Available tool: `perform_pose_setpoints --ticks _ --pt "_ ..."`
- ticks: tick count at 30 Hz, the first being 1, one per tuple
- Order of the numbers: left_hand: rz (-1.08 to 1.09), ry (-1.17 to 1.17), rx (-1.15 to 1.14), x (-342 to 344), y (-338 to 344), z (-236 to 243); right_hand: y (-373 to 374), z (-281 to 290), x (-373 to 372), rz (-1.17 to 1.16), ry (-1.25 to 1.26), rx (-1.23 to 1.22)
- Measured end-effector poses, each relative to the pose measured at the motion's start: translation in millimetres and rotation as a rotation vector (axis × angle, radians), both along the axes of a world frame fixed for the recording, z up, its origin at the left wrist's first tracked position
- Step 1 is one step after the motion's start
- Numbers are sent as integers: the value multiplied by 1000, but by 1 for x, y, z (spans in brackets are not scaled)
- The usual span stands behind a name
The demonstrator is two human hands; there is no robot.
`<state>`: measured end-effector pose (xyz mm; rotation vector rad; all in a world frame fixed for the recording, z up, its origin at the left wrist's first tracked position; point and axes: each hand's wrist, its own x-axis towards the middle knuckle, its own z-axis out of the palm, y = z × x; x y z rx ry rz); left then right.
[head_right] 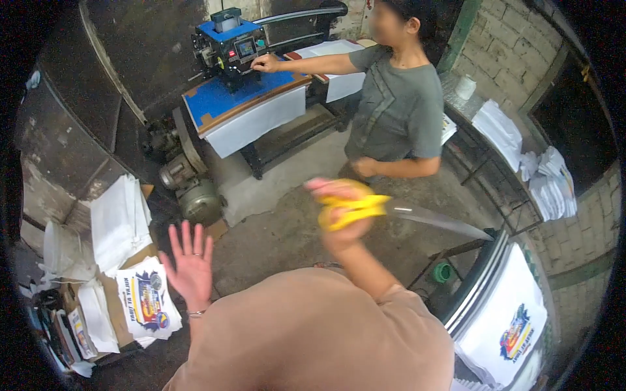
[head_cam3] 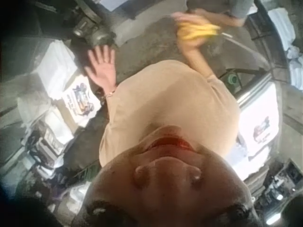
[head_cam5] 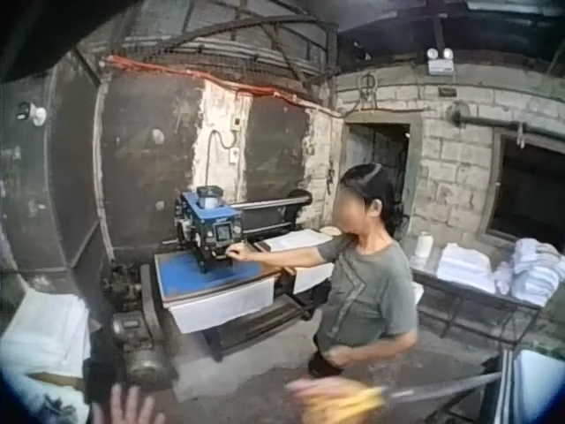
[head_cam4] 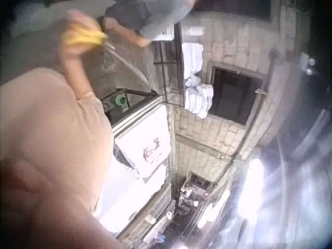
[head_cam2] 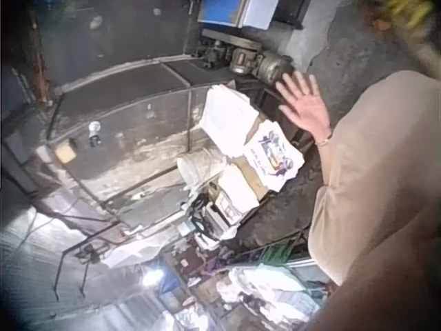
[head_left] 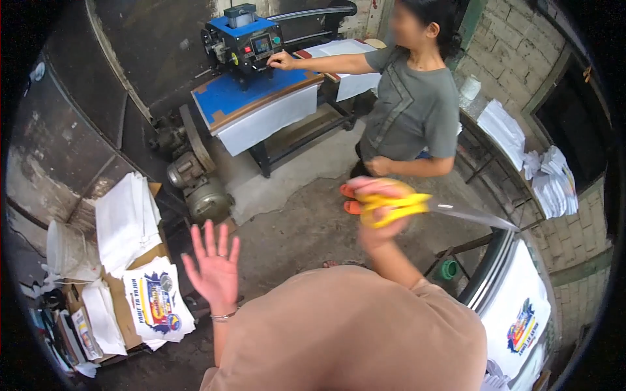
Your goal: Operating a heat press to print designs onto white t-shirts.
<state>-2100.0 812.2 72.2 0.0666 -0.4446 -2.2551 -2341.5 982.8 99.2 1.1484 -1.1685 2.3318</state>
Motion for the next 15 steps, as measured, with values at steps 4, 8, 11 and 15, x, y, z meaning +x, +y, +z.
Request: perform_pose_setpoints --ticks 4,8,11,15 --pt "-83 -103 -132 -24 10 -4 81 80 -62 -1001 408 -261" --pt "-246 -351 -347 -53 18 -5 180 128 -72 -1508 862 -720" --pt "-419 -324 -301 -76 20 -6 225 135 -67 -1655 1084 -670" --pt "-614 -270 -292 -107 26 -9 256 137 -61 -1421 1138 -652"
